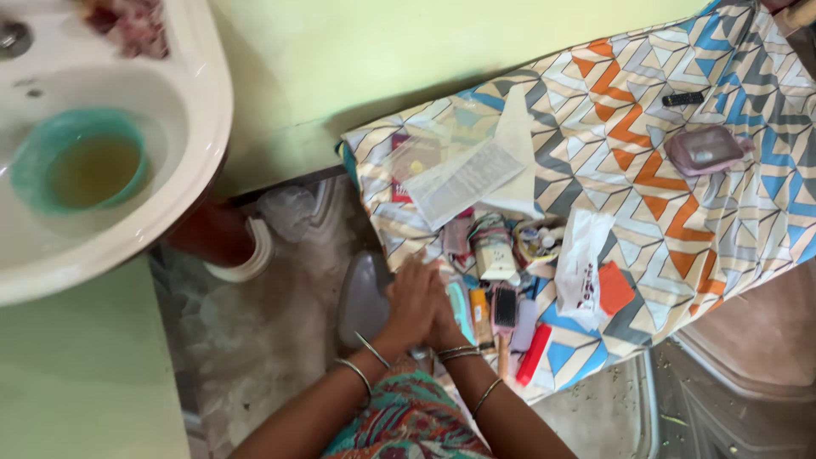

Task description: The person wipes a window sill with a wet cloth, rinses the cloth in a bowl of water, and then places a plastic sheet and newspaper on the sill. The person handles a cloth, a bowl, a plastic sheet, and newspaper.

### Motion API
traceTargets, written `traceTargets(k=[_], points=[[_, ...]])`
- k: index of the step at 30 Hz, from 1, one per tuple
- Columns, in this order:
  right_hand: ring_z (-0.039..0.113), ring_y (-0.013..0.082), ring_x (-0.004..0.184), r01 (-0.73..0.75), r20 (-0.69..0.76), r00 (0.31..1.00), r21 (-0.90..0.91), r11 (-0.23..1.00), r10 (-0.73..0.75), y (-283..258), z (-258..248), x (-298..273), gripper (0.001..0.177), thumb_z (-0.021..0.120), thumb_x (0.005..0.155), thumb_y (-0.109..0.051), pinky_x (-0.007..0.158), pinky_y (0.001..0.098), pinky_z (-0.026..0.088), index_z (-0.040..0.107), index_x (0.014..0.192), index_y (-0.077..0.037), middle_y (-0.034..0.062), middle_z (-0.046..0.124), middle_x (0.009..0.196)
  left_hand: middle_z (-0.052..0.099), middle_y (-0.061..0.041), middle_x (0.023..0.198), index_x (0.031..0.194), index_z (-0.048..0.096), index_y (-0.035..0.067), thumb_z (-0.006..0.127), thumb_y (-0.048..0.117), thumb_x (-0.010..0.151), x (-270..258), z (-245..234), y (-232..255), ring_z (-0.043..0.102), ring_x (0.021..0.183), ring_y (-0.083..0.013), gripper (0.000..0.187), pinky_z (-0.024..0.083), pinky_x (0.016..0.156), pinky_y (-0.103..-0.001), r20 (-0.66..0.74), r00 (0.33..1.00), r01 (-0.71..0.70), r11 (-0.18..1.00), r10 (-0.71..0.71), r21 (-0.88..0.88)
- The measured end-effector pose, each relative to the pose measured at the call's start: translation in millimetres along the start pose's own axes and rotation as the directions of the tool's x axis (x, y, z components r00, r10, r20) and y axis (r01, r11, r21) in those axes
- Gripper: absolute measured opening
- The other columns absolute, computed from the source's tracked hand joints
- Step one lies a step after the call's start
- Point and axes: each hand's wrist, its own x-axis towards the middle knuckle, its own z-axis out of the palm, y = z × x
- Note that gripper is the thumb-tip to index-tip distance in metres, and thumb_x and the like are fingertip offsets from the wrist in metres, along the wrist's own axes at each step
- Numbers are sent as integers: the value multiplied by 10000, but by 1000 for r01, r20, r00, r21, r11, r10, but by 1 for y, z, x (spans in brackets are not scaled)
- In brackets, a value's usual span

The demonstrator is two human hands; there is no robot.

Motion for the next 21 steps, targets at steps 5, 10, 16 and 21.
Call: traceTargets(k=[5, 10, 16, 21], points=[[429, 274, 1431, -109, 74, 994, 495, 862, 83, -44, -22, 62, 869, 349, 969, -745, 1022, 481, 429, 333, 1571, -118, 128, 397, 1598, 241, -209, 1670, 1635, 203, 102, 389, 505, 1074, 53, 27, -1, 174, 1574, -411, 715, 114, 1221, -541, 136, 990, 47, 981, -21, -190], [469, 300, 1370, -191, -138, 938, 558, 807, 317, -58, -27, 116, 946, 311, 947, -785, 1143, 450, 415, 362, 1558, -64, 180, 459, 1539, 182, -201, 1708, 1621, 270, 154, 317, 547, 1050, 121, 18, -63, 150, 1577, -389, 695, 81, 1207, -555, 228, 967, 83, 988, -112, 134], [633, 211, 1162, -431, -215, 851, 235, 871, 480, -3, -120, 186, 743, 407, 1007, -638, 1021, 379, 487, 557, 1391, -20, 123, 657, 1286, 152, -148, 1698, 1590, 295, 173, 372, 546, 1010, 136, 38, -157, 107, 1567, -383, 694, 125, 1156, -653, 175, 793, 517, 797, -583, 314], [662, 183, 816, -399, -614, 732, -37, 916, 295, 31, -261, 261, 298, 639, 949, -331, 628, 308, 496, 648, 1079, -64, 60, 692, 920, 216, -162, 1742, 1558, 412, 264, 418, 436, 1067, 82, 34, -225, 162, 1613, -452, 521, 240, 1206, -489, 170, 925, 174, 775, -340, 608]])
